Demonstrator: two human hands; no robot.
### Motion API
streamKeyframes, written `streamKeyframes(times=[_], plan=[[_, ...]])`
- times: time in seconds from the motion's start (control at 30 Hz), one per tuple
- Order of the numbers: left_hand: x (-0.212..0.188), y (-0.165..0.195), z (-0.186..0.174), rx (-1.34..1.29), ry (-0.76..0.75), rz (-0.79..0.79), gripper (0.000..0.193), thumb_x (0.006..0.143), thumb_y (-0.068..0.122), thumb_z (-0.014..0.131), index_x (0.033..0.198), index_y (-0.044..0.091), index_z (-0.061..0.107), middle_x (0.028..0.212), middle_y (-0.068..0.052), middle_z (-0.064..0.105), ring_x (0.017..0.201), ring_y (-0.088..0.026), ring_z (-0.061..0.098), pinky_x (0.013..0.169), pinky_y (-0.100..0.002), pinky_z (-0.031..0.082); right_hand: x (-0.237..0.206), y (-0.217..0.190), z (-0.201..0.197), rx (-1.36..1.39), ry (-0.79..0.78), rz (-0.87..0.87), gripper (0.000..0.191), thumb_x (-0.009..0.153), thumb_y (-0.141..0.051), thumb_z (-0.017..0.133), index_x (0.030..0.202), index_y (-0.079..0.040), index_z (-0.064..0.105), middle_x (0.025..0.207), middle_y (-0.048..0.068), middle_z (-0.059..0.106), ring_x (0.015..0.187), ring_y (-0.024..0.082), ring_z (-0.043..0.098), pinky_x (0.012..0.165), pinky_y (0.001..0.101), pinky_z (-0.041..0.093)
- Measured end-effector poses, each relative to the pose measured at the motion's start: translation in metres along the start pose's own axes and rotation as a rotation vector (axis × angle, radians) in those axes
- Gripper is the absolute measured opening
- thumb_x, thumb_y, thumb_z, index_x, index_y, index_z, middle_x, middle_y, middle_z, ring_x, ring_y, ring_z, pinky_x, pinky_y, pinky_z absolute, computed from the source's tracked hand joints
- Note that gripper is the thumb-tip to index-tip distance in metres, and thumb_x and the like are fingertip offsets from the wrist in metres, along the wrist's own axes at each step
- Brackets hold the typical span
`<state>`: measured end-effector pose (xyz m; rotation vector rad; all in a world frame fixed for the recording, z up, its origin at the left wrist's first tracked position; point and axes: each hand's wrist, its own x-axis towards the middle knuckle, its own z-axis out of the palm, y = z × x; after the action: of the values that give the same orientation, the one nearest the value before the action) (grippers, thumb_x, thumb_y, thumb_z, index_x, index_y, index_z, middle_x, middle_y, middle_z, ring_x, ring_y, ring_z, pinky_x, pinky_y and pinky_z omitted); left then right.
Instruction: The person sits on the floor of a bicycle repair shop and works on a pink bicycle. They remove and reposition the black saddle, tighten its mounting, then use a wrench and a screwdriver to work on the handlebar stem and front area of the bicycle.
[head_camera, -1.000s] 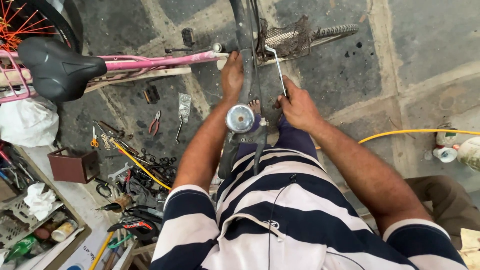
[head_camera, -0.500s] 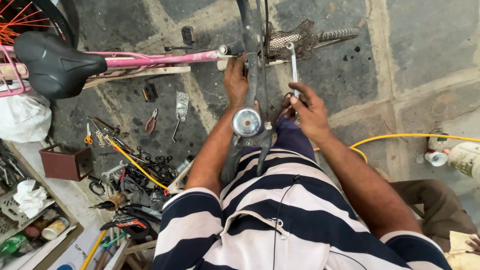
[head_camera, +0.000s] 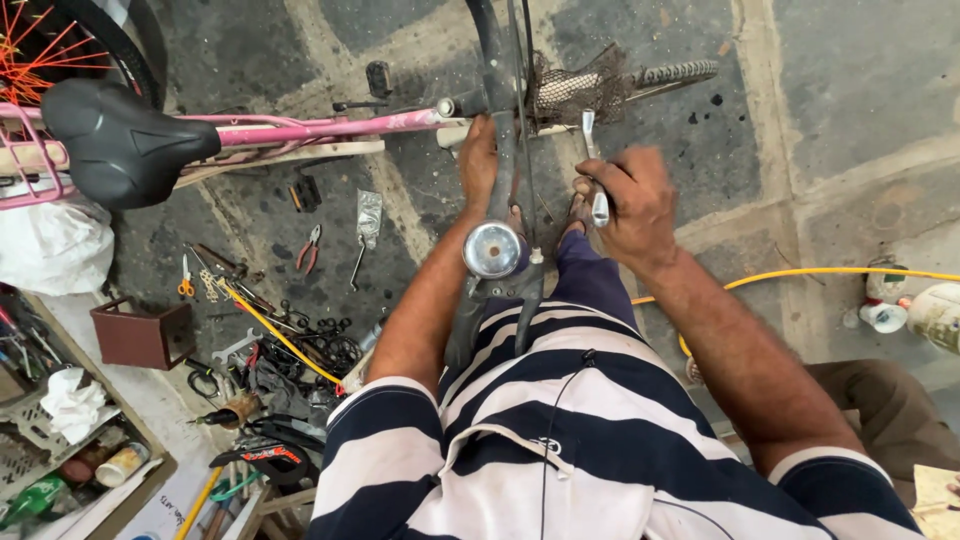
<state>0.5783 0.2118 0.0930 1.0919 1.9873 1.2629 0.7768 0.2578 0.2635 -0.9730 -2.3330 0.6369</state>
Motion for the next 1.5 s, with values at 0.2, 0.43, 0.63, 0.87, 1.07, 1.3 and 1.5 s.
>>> streamKeyframes(times=[0.2,0.43,0.63,0.87,1.07,1.3,1.5], plan=[[0.006,0.002,0.002,-0.266,-0.100,-0.190,0.027,0.095,0.006,0.059,0.120,0.003,0.071,0.103,-0.012,0.069,0.089,-0.023,0.067,0.078,-0.032,0.052,0.004,0.005,0.010,0.201,0.026,0.230,0.014,0.107,-0.016,0.069,0.117,-0.006,0.065,0.083,0.014,0.071,0.079,0.032,0.071,0.073,0.0428,0.054],[0.006,0.002,0.008,0.109,-0.013,-0.018,0.016,0.101,0.012,0.059,0.111,0.001,0.065,0.104,-0.018,0.067,0.097,-0.025,0.067,0.083,-0.038,0.052,0.014,0.042,0.064,0.164,-0.241,0.599,0.052,0.094,-0.019,0.063,0.145,-0.010,0.059,0.070,0.022,0.064,0.068,0.041,0.067,0.070,0.0492,0.052],[0.012,-0.005,0.013,-0.332,-0.027,-0.365,0.034,0.112,0.027,0.042,0.115,0.001,0.065,0.100,-0.018,0.072,0.087,-0.020,0.066,0.082,-0.037,0.052,0.018,0.045,0.079,0.044,-0.257,0.481,0.053,0.090,-0.018,0.067,0.142,-0.010,0.064,0.077,0.023,0.069,0.078,0.043,0.069,0.077,0.0504,0.053],[-0.002,0.017,0.003,0.060,0.003,0.138,0.021,0.099,0.011,0.057,0.117,0.003,0.063,0.105,-0.016,0.067,0.097,-0.024,0.065,0.084,-0.039,0.053,0.024,0.045,0.073,0.264,-0.313,0.558,0.054,0.091,-0.019,0.067,0.141,0.001,0.058,0.084,0.023,0.071,0.078,0.037,0.073,0.076,0.0462,0.055],[0.004,0.009,0.008,-0.407,-0.061,-0.311,0.028,0.103,0.017,0.051,0.123,0.001,0.063,0.103,-0.012,0.070,0.091,-0.023,0.066,0.079,-0.039,0.052,0.010,0.043,0.087,0.114,-0.272,0.464,0.050,0.097,-0.016,0.065,0.146,-0.006,0.057,0.087,0.028,0.069,0.084,0.046,0.067,0.078,0.0528,0.051],[0.018,-0.010,0.018,-0.598,-0.035,-0.482,0.037,0.112,0.027,0.038,0.130,0.003,0.059,0.112,-0.008,0.069,0.102,-0.021,0.067,0.090,-0.034,0.049,0.003,0.051,0.092,0.185,-0.211,0.387,0.051,0.099,-0.018,0.066,0.149,-0.011,0.053,0.090,0.024,0.069,0.084,0.045,0.068,0.076,0.0513,0.052],[0.010,0.005,0.006,-0.506,-0.040,-0.453,0.027,0.103,0.020,0.051,0.111,-0.001,0.066,0.095,-0.014,0.067,0.084,-0.026,0.063,0.075,-0.043,0.049,0.003,0.048,0.092,0.181,-0.236,0.436,0.053,0.099,-0.019,0.066,0.149,-0.011,0.052,0.084,0.024,0.067,0.080,0.045,0.067,0.074,0.0518,0.050]])
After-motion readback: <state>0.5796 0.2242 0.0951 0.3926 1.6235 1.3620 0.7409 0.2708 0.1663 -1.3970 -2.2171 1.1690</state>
